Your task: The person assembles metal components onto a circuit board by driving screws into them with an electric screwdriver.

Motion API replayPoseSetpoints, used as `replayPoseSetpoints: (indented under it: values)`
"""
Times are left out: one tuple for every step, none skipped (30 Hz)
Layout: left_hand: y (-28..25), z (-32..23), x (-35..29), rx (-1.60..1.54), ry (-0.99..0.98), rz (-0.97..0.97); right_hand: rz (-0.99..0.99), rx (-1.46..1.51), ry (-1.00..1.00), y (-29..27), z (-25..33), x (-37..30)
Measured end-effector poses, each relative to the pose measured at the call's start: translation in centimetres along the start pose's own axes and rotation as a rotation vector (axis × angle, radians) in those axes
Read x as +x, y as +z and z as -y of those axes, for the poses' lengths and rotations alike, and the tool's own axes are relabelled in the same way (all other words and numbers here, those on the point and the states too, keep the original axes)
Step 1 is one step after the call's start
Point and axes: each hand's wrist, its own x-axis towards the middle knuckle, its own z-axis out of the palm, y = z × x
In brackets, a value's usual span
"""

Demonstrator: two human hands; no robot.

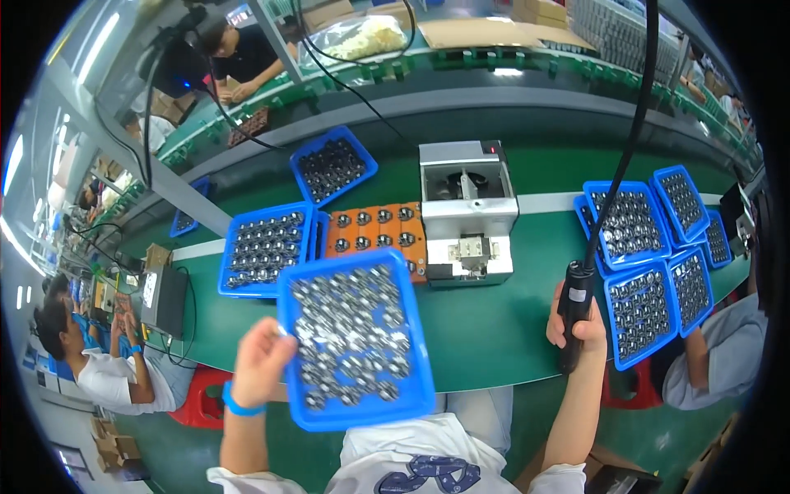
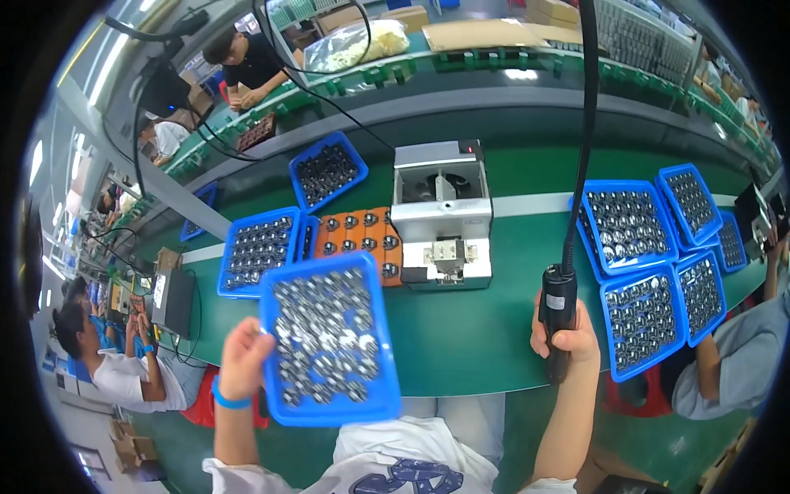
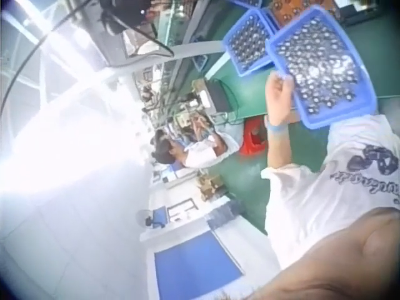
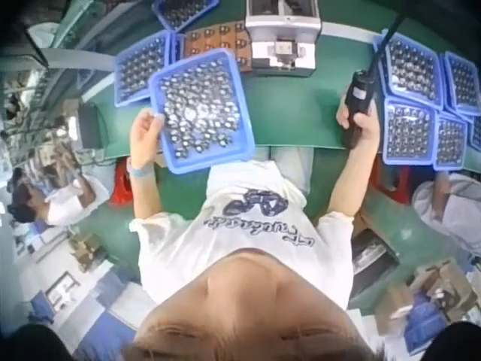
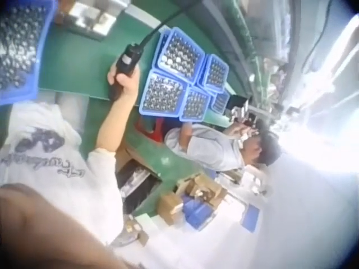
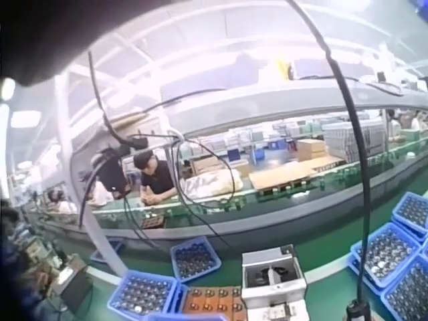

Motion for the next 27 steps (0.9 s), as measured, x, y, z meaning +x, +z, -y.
replayPoseSetpoints:
  values:
    - [-2.1, -0.5, 1.4, 0.059, 0.045, -0.020, -0.001, -0.008, 0.011, 0.0, 0.0, 0.1]
    - [-4.1, -1.3, 2.9, 0.077, 0.058, -0.034, 0.000, -0.009, 0.013, 0.2, -0.1, 0.2]
    - [-5.3, -2.3, 4.7, 0.093, 0.074, -0.050, 0.015, -0.016, 0.003, 0.3, -0.2, 0.4]
    - [-5.7, -3.3, 6.6, 0.076, 0.098, -0.095, 0.004, -0.005, 0.002, 0.2, -0.2, 0.5]
    - [-6.2, -4.2, 8.7, 0.061, 0.123, -0.137, -0.009, 0.008, 0.000, 0.1, -0.3, 0.5]
    - [-8.1, -4.2, 11.1, 0.093, 0.144, -0.127, -0.026, 0.004, -0.006, -0.1, -0.2, 0.4]
    - [-10.1, -4.2, 13.7, 0.129, 0.166, -0.118, -0.012, 0.005, -0.021, -0.1, -0.3, 0.5]
    - [-10.5, -4.5, 16.2, 0.125, 0.180, -0.114, -0.021, 0.006, -0.017, 0.0, -0.2, 0.4]
    - [-10.4, -4.8, 19.0, 0.152, 0.186, -0.120, -0.038, 0.002, -0.016, -0.1, 0.0, 0.0]
    - [-10.3, -5.2, 21.8, 0.185, 0.194, -0.129, -0.053, 0.007, -0.013, -0.3, -0.1, -0.3]
    - [-10.5, -5.2, 24.5, 0.183, 0.209, -0.127, -0.036, 0.010, 0.003, -0.4, -0.1, -0.3]
    - [-10.9, -5.2, 27.2, 0.186, 0.217, -0.143, -0.016, 0.007, 0.011, -0.5, -0.1, -0.1]
    - [-10.9, -5.0, 29.8, 0.184, 0.221, -0.150, -0.007, -0.001, 0.021, -0.5, -0.2, 0.0]
    - [-10.0, -5.0, 31.9, 0.177, 0.229, -0.140, -0.006, 0.004, 0.035, -0.5, -0.2, -0.1]
    - [-8.5, -5.1, 33.8, 0.156, 0.216, -0.072, -0.004, 0.018, 0.038, -0.6, -0.2, -0.2]
    - [-7.6, -5.2, 35.8, 0.138, 0.204, -0.009, 0.023, 0.050, 0.033, -0.9, -0.5, -0.2]
    - [-8.0, -3.9, 38.8, 0.091, 0.262, 0.019, 0.062, 0.082, 0.033, -1.2, -0.8, 0.0]
    - [-5.0, -4.6, 39.8, 0.144, 0.137, 0.057, 0.047, 0.095, 0.042, -1.7, -0.8, -0.5]
    - [-1.6, -5.6, 40.1, 0.205, 0.016, 0.086, 0.032, 0.091, 0.033, -1.6, -0.7, -0.7]
    - [-0.6, -5.3, 41.3, 0.205, 0.021, 0.083, 0.035, 0.103, 0.046, -1.0, -0.5, -0.5]
    - [0.0, -4.2, 43.3, 0.257, -0.027, 0.113, 0.038, 0.114, 0.064, -0.7, -0.4, -0.2]
    - [2.4, -4.2, 43.8, 0.308, -0.082, 0.159, 0.048, 0.135, 0.054, -0.7, -0.4, -0.3]
    - [4.6, -4.4, 44.1, 0.321, -0.068, 0.182, 0.036, 0.133, 0.056, -0.8, -0.3, -0.1]
    - [7.8, -5.0, 43.0, 0.334, -0.068, 0.216, 0.022, 0.140, 0.051, -0.9, -0.3, -0.6]
    - [7.8, -3.8, 44.6, 0.328, -0.070, 0.248, 0.046, 0.150, 0.055, -0.9, -0.4, -0.2]
    - [7.7, -2.5, 46.1, 0.321, -0.072, 0.278, 0.065, 0.150, 0.047, -0.8, -0.4, 0.0]
    - [9.1, -1.8, 46.5, 0.319, -0.091, 0.284, 0.051, 0.156, 0.060, -0.9, -0.4, -0.2]
